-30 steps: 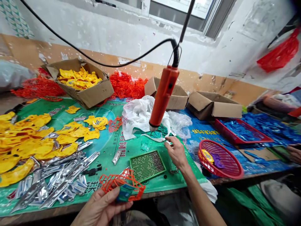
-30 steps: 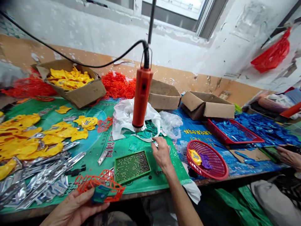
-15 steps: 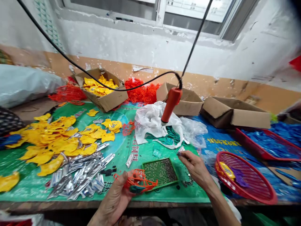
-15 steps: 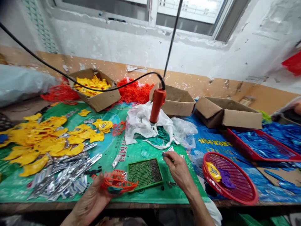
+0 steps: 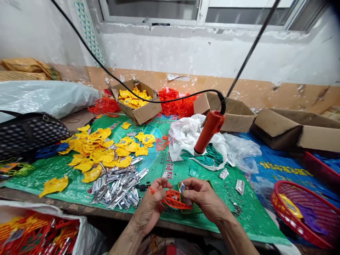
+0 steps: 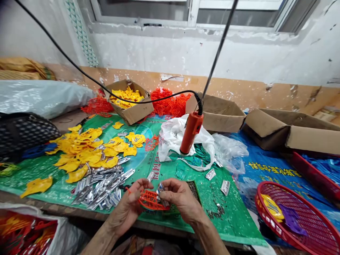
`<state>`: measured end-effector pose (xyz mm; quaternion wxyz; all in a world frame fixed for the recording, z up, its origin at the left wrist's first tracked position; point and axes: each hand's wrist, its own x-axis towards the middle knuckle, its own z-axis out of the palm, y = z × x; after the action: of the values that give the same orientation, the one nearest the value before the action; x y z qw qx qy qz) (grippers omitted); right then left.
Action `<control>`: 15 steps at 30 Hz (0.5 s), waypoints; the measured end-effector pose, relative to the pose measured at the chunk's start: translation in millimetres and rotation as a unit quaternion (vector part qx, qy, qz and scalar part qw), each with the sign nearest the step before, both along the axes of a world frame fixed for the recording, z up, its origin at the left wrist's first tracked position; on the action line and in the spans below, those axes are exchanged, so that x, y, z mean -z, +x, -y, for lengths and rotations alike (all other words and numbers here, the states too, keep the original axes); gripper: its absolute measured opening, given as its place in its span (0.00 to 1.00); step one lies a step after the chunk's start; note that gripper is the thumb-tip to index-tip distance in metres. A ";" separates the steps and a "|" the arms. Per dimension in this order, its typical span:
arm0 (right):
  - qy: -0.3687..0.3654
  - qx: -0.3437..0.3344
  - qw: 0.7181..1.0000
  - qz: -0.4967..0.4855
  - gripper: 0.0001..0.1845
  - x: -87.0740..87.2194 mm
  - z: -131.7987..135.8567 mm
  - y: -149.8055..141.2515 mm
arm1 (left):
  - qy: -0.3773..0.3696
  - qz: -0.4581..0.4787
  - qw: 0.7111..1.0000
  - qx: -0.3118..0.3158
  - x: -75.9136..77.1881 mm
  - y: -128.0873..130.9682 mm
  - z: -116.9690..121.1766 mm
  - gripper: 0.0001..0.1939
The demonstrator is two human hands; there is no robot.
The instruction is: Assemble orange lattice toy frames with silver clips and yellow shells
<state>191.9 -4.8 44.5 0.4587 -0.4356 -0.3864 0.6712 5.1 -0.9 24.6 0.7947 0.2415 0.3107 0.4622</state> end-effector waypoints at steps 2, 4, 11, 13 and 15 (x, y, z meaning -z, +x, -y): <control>-0.010 -0.008 1.000 -0.013 0.15 2.3 -0.2 -4.9 | -0.029 -0.007 0.999 -0.041 -0.2 1.3 -0.9 0.20; -0.022 -0.012 0.999 -0.025 0.16 3.7 -0.5 -10.0 | -0.049 -0.022 0.996 -0.065 -0.6 2.2 -1.5 0.19; -0.039 -0.018 0.998 -0.055 0.20 6.1 -3.5 -24.9 | -0.057 -0.075 0.994 -0.059 -3.5 1.4 -2.7 0.26; -0.044 -0.008 0.997 -0.060 0.21 6.7 -4.6 -26.6 | -0.055 -0.092 0.993 -0.057 -4.4 0.5 -3.7 0.28; -0.044 0.010 0.997 -0.059 0.22 6.6 -5.5 -26.6 | -0.056 -0.096 0.992 -0.067 -4.8 -1.3 -4.5 0.30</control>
<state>165.4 0.6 37.9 0.4676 -0.4189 -0.3245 0.7075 3.8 3.6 29.4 0.7409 0.2186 0.4261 0.4709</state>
